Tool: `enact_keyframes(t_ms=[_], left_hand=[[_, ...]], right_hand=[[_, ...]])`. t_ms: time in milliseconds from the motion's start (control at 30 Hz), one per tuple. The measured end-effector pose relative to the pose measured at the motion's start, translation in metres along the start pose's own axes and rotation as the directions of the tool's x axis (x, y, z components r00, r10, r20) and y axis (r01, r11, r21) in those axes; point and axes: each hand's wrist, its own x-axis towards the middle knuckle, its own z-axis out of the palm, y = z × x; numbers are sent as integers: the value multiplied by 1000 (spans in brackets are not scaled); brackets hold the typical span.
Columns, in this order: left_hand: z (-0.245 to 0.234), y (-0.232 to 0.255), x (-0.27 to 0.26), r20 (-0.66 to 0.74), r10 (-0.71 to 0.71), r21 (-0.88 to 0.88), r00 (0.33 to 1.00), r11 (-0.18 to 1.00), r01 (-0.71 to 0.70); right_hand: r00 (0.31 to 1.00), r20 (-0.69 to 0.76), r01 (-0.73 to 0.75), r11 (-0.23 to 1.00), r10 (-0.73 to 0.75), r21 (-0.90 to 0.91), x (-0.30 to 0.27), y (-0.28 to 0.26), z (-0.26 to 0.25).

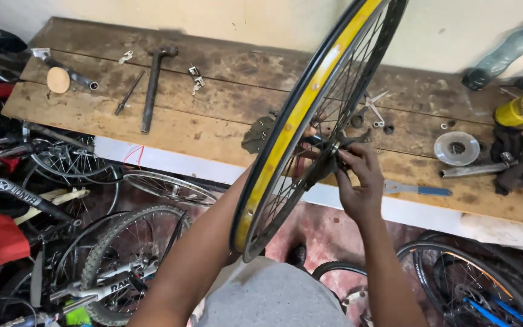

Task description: The person uses a wrench to tighten the hub of a bicycle wheel, then spins the wheel to test it. They wipe the hub with a black cloth and proceed to clean small metal ball bearings on the workbench using the same cloth.

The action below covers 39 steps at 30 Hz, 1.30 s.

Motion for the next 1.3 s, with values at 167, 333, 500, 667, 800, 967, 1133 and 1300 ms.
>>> enact_keyframes(t_ms=[167, 333, 500, 667, 800, 967, 1133, 1300], left_hand=[[2, -15, 16, 8, 16, 28, 1000, 999, -16], [-3, -25, 26, 22, 49, 62, 999, 997, -50], [-12, -39, 29, 45, 71, 120, 996, 990, -76], [11, -2, 1, 75, 109, 232, 991, 965, -124], [20, 19, -4, 157, 172, 376, 973, 900, -220], [19, -12, 14, 161, 187, 347, 969, 908, -233], [27, -18, 16, 25, 38, 32, 999, 999, -39], [27, 7, -6, 287, 299, 179, 910, 916, -358]], right_hand=[[946, 35, 317, 901, -322, -297, 8, 34, -6], [934, -2, 345, 907, -356, -241, 11, 34, 5], [983, -180, 20, 993, -41, -117, 6, 1, 18], [801, -248, -434, 813, 546, 389, 3, 0, 30], [779, -259, -493, 813, 571, 309, 7, -12, 25], [974, -200, 69, 982, -105, -176, -15, 53, 14], [924, -249, -268, 956, 291, 122, 3, 13, 18], [826, -299, -371, 861, 478, 349, 33, -45, 20]])
